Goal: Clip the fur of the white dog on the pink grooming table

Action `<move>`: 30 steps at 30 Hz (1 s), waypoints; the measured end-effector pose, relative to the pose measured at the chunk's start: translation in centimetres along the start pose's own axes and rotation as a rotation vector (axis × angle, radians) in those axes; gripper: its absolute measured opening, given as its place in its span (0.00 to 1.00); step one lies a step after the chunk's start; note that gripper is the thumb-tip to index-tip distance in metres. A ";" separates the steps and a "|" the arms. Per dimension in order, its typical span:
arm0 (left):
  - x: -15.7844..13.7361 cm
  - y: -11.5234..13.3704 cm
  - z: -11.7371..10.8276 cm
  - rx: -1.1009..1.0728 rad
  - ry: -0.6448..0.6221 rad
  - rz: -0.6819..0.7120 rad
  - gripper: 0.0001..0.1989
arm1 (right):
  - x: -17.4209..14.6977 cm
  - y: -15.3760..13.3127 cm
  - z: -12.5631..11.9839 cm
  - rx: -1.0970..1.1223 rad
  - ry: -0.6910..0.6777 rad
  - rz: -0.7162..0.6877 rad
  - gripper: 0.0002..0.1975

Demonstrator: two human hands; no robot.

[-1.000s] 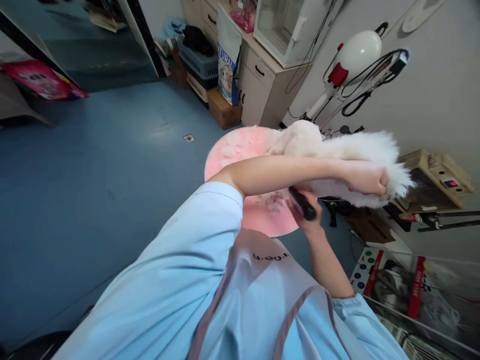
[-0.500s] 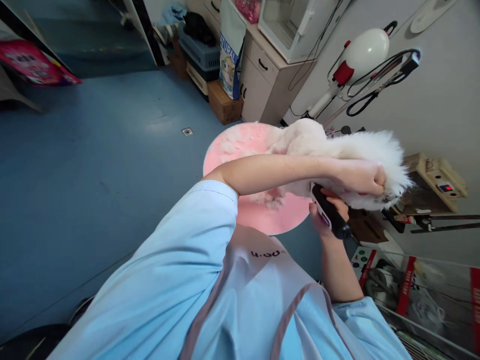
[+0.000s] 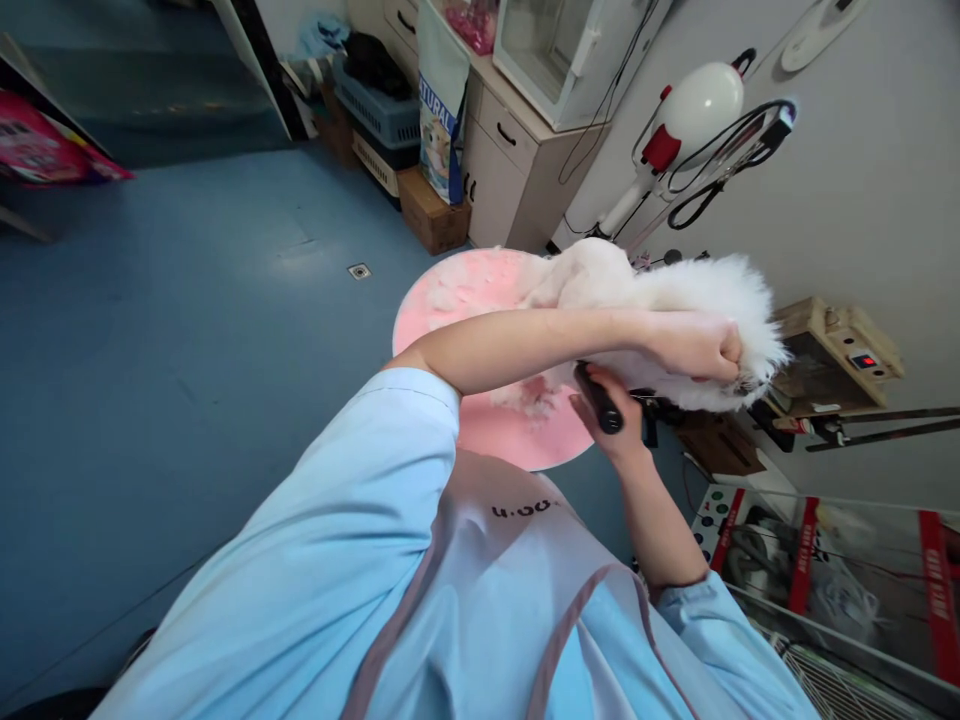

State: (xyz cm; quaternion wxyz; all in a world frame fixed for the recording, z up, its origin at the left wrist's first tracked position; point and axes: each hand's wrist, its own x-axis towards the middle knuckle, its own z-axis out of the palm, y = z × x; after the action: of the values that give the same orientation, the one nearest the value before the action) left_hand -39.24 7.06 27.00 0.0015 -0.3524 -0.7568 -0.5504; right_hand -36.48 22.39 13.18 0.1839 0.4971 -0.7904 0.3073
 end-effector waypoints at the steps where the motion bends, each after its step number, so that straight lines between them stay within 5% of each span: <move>1: 0.1 0.1 0.0 0.012 -0.005 0.000 0.15 | 0.2 -0.5 -0.3 -0.001 -0.077 -0.006 0.16; 3: 0.2 0.4 0.0 0.023 -0.015 -0.022 0.15 | 0.5 -1.3 -1.4 0.016 -0.063 -0.050 0.16; 6: 0.3 0.5 0.1 0.032 -0.013 -0.061 0.15 | 0.8 -1.7 -3.6 0.046 0.311 -0.105 0.20; 8: 0.4 0.4 0.3 0.036 -0.012 -0.066 0.15 | 1.2 -1.5 -4.6 0.005 0.410 -0.086 0.21; 13: 0.6 -0.3 0.5 0.018 0.009 -0.077 0.15 | 1.4 -1.7 -5.0 -0.101 0.182 -0.099 0.19; 18: 0.5 -0.1 0.1 0.005 0.012 -0.080 0.16 | 1.2 -2.1 -6.1 -0.001 0.306 -0.077 0.21; 23: 0.3 0.1 -0.2 0.097 0.075 -0.081 0.17 | 1.2 -2.4 -6.7 0.082 0.021 -0.089 0.18; 28: 0.1 0.3 -0.6 0.134 0.042 -0.056 0.13 | 1.8 -1.9 -6.1 0.150 0.335 -0.077 0.23; 30: 0.3 0.3 -0.7 0.157 0.050 -0.060 0.11 | 2.1 -1.4 -5.0 0.122 0.305 -0.036 0.22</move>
State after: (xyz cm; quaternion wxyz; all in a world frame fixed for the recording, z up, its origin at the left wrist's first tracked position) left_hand -39.56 6.67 27.64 0.0317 -0.3145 -0.8077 -0.4977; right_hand -36.24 23.86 18.58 0.2769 0.4688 -0.7241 0.4233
